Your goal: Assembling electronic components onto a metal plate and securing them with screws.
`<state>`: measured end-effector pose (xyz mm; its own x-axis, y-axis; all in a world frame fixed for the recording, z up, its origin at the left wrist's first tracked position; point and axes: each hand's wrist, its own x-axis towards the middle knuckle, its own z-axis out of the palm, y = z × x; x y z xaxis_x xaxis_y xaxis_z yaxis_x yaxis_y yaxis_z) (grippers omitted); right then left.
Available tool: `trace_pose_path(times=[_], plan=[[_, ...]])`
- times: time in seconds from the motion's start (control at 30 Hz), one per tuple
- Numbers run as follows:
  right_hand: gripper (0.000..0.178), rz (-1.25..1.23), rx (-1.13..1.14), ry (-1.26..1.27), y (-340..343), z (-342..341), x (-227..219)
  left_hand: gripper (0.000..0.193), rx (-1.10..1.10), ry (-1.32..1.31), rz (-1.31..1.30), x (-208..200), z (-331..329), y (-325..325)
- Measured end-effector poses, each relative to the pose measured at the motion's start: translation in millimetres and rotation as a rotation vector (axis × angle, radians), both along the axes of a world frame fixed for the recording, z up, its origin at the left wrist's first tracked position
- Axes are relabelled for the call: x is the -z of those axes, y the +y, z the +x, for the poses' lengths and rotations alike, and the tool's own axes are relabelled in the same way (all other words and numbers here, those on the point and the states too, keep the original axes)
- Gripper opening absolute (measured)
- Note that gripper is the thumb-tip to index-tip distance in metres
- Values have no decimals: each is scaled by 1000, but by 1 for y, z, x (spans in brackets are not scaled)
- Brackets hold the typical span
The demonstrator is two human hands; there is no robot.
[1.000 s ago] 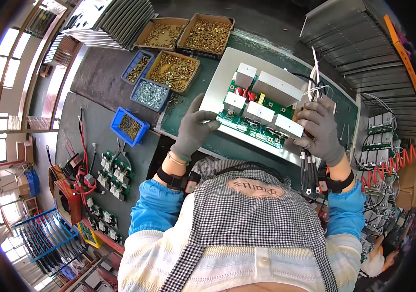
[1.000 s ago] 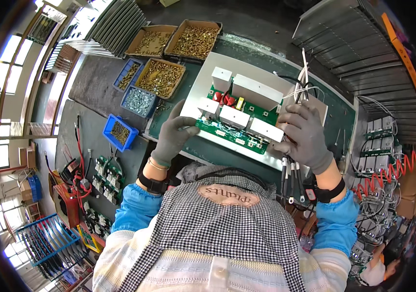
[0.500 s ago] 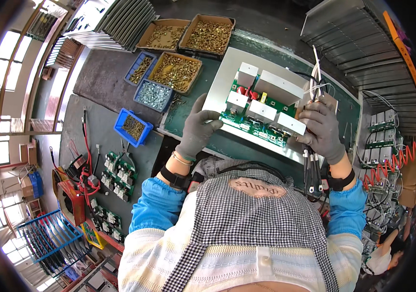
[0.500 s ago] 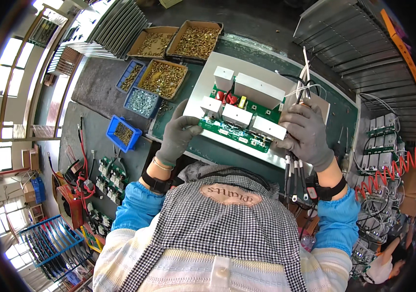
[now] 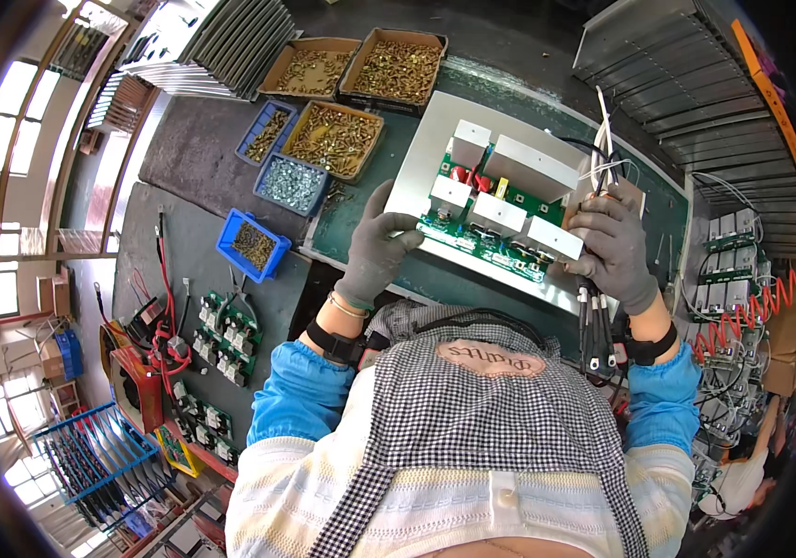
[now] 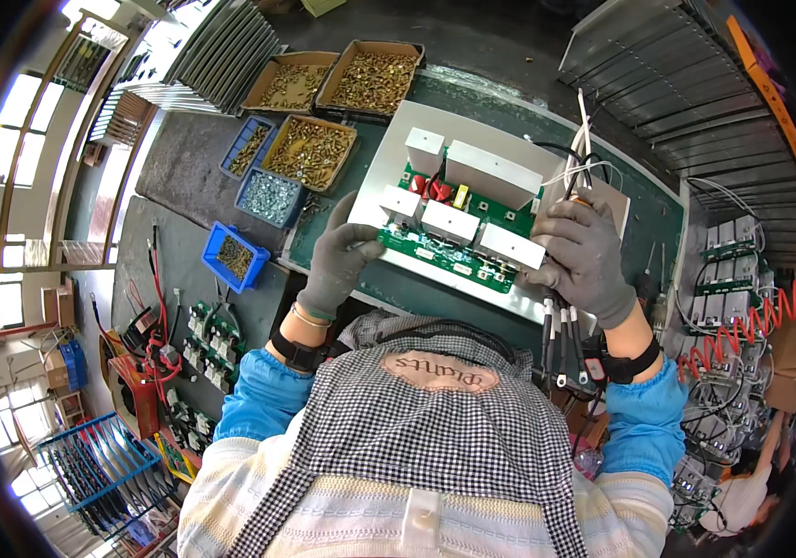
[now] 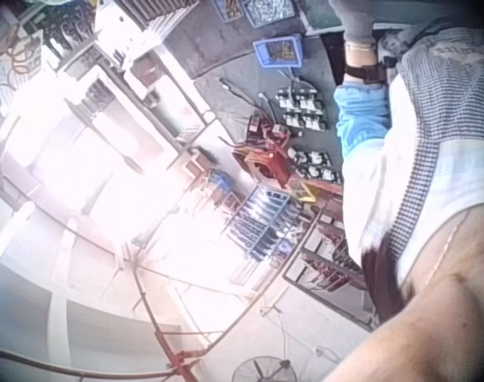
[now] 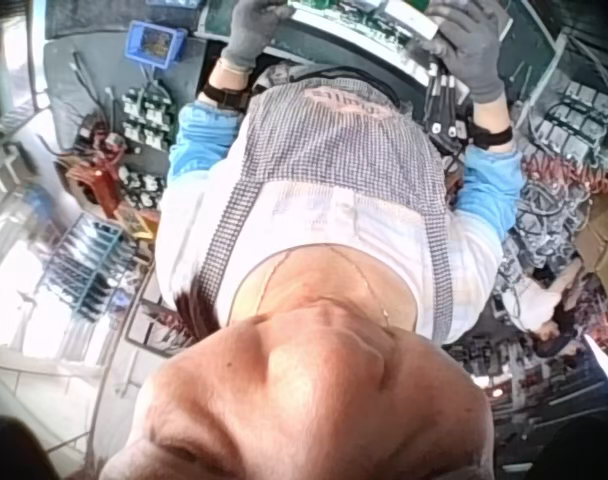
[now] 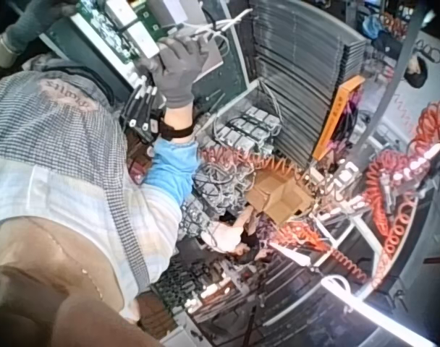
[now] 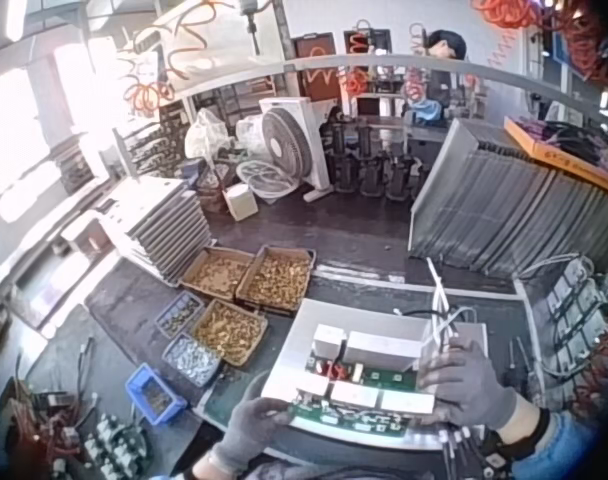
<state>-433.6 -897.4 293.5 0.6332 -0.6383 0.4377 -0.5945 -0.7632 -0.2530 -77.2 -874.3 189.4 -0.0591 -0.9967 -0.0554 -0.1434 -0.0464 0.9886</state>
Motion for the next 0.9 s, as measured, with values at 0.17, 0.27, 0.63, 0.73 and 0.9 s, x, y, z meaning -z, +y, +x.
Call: trace_pose_path(times=[0.17,0.27,0.63,0.73,0.9], plan=[[48,2,18,15,2,2,-2,21,3,-1,28,-6,0,-1],[45,18,33,29,4,4,-5,24,39,-189,-16,-15,3,0],[51,118,534,89,51,-80,8,58,-470,-599,240,-28,184,-10],[34,239,651,-170,71,-112,29,54,-472,-1008,467,-35,234,3],[30,352,746,-217,89,-110,42,53,-229,-1016,537,-8,245,9]])
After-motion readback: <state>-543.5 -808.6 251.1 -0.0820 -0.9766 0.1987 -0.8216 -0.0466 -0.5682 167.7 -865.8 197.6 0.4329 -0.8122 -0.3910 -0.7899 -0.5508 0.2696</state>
